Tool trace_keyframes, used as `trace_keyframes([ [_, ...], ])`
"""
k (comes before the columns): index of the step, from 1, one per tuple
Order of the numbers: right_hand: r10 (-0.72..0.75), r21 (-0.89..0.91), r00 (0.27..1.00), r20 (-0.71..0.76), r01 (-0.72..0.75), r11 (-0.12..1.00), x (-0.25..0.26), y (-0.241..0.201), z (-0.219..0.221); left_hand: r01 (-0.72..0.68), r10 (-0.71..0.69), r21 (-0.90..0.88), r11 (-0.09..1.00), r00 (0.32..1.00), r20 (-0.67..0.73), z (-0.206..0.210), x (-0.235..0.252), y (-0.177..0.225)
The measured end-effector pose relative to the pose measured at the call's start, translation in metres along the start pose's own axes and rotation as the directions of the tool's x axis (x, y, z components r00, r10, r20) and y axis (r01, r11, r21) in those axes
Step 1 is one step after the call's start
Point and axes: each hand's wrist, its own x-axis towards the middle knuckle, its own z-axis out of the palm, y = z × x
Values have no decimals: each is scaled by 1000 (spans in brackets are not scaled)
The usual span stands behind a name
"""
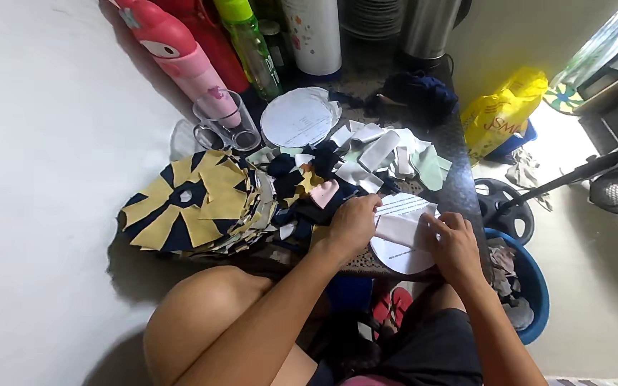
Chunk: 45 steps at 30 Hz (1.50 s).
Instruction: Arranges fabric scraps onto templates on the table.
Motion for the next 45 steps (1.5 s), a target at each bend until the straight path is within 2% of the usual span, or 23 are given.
trace_keyframes([
  [4,2,10,1000,13,-2,1000,-1,0,0,75,-79,87,993,996,43,-3,-15,4],
  [7,4,12,1000,12,-4,1000,-2,0,0,81,-93,136,987,992,84,4,-18,9],
  [18,68,13,995,76,-69,998,2,-4,-5,81,-87,128,988,995,41,6,-18,8],
  [23,62,37,995,78,-65,997,2,-2,-7,81,-91,124,989,993,78,5,-14,7],
  [28,114,18,978,172,-119,993,10,-4,-13,75,-83,129,989,995,63,4,-15,8],
  [30,130,16,971,200,-136,991,12,-5,-16,-21,26,158,987,999,-27,12,-21,11],
  [31,130,12,969,209,-136,991,13,-6,-17,-125,145,172,977,984,-104,22,-24,12],
  [33,135,-9,964,231,-136,991,15,-7,-19,-347,390,220,912,899,-199,48,-26,14],
  [34,143,-20,960,242,-143,990,16,-8,-21,-423,465,223,878,864,-193,60,-26,17],
  [36,156,-44,955,253,-150,988,18,-9,-23,-491,517,202,848,849,-106,77,-24,22],
  [38,168,-63,950,262,-157,986,22,-12,-28,-467,462,213,859,884,75,79,-20,23],
  [40,162,-98,957,242,-142,985,30,-11,-33,-436,399,226,871,897,189,76,-16,23],
  [42,68,-128,979,195,-43,991,40,-2,-32,-422,379,223,879,901,210,76,-15,23],
  [45,-116,-114,969,216,143,983,59,17,-29,-428,391,218,877,899,196,77,-15,21],
])
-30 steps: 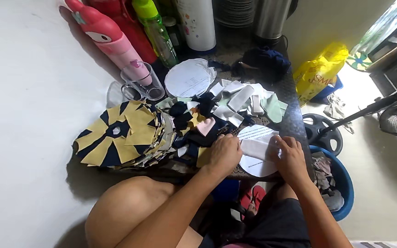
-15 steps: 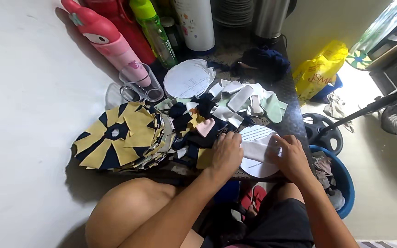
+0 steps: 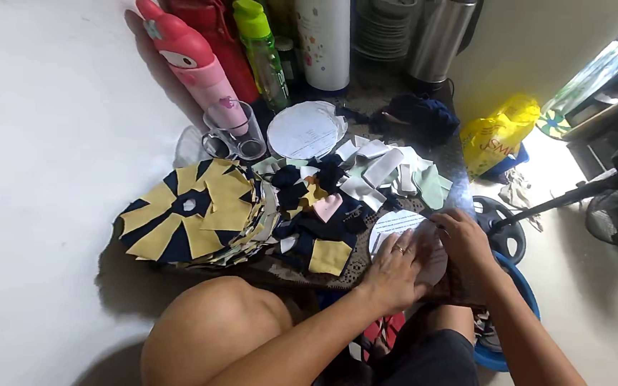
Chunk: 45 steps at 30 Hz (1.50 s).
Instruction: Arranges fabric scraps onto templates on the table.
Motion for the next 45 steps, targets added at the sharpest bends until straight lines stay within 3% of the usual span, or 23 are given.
trace_keyframes([
  [7,-288,-70,956,-64,283,956,16,20,8,-6,6,-4,1000,999,48,-5,0,1],
  [11,-513,-290,829,-223,446,847,19,34,19,-2,3,-5,1000,999,42,-3,0,0],
  [15,-578,-347,762,-291,479,806,23,46,27,-12,13,-12,1000,1000,17,0,1,0],
  [18,-527,-295,773,-354,443,847,24,49,33,-16,16,-20,1000,1000,5,1,1,0],
  [23,-269,-86,881,-390,255,963,27,51,32,-29,29,-9,1000,999,-30,3,0,0],
  [26,-153,-12,889,-432,163,986,22,46,24,-30,30,-11,999,999,-37,3,0,0],
  [29,-138,12,876,-462,162,987,2,22,18,-14,14,-23,1000,1000,12,0,0,1],
  [32,-170,-21,875,-454,180,983,-18,4,27,-20,19,-27,999,999,-39,3,-1,-1],
  [35,-80,20,926,-369,94,995,-24,4,37,-24,23,-26,999,999,-26,1,-2,1],
  [41,75,168,921,-383,-10,986,-20,2,32,-12,13,-34,999,1000,8,-2,-1,2],
  [45,4,100,928,-373,36,994,-22,-1,35,-1,2,-29,1000,1000,25,-1,1,1],
])
